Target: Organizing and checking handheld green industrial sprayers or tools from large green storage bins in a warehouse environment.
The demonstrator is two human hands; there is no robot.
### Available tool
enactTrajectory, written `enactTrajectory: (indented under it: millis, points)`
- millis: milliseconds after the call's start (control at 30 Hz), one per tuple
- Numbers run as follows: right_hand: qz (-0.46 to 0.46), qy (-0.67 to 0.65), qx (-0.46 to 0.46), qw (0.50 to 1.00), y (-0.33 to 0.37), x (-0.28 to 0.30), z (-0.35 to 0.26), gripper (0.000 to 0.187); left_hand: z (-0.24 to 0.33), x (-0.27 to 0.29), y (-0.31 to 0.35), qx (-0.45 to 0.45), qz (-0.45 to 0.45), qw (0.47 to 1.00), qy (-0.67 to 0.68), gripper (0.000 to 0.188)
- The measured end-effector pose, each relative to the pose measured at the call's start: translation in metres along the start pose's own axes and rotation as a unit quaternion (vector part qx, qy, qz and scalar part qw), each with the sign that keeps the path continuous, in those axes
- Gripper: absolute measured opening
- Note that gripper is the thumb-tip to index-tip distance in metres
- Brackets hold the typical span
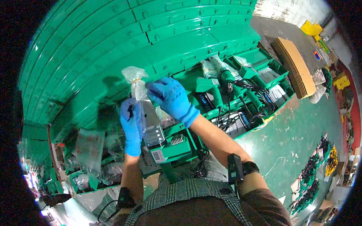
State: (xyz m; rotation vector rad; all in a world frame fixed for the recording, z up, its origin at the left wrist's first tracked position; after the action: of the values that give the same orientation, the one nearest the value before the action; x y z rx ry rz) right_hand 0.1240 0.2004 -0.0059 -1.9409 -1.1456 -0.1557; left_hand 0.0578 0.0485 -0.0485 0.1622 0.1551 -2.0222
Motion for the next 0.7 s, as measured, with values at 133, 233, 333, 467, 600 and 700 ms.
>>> enactTrajectory:
  millis: [133,233,333,467,600,700]
  points:
    - [0.004,0.02,0.027,0.999,0.017,-0.016,-0.021,0.035,0.0,0.019,0.015,-0.034,0.037,0.993,-0.109,0.015]
    - [-0.022,-0.005,-0.048,0.999,0.03,-0.019,-0.022,0.038,-0.006,0.03,0.034,0.02,0.037,0.999,0.019,0.013]
    - [-0.046,-0.042,-0.073,0.995,0.047,-0.022,-0.017,0.037,-0.013,0.036,0.046,0.025,0.043,0.999,-0.004,0.014]
    - [-0.148,-0.142,-0.084,0.975,0.071,-0.024,-0.008,0.021,-0.022,0.052,0.073,0.039,0.038,0.994,-0.098,0.01]
    - [-0.229,-0.281,-0.061,0.93,0.07,-0.011,-0.023,0.015,-0.004,0.051,0.093,0.049,-0.008,0.993,-0.11,0.008]
    - [-0.345,-0.351,-0.123,0.862,0.067,-0.003,-0.015,0.016,-0.007,0.063,0.096,0.082,-0.027,0.992,-0.089,0.01]
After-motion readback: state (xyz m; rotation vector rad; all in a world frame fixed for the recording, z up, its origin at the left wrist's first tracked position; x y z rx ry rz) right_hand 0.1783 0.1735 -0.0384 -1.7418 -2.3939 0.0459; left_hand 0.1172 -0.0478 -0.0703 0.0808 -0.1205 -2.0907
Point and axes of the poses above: each hand's wrist, its own y-axis away from the middle knuckle, its own x-axis out of the back of the hand, z = x × y, the point moved 3 cm from there along -y, towards the middle knuckle, and after that the axes turned 7 degrees about -y, right-handed, at the moved point
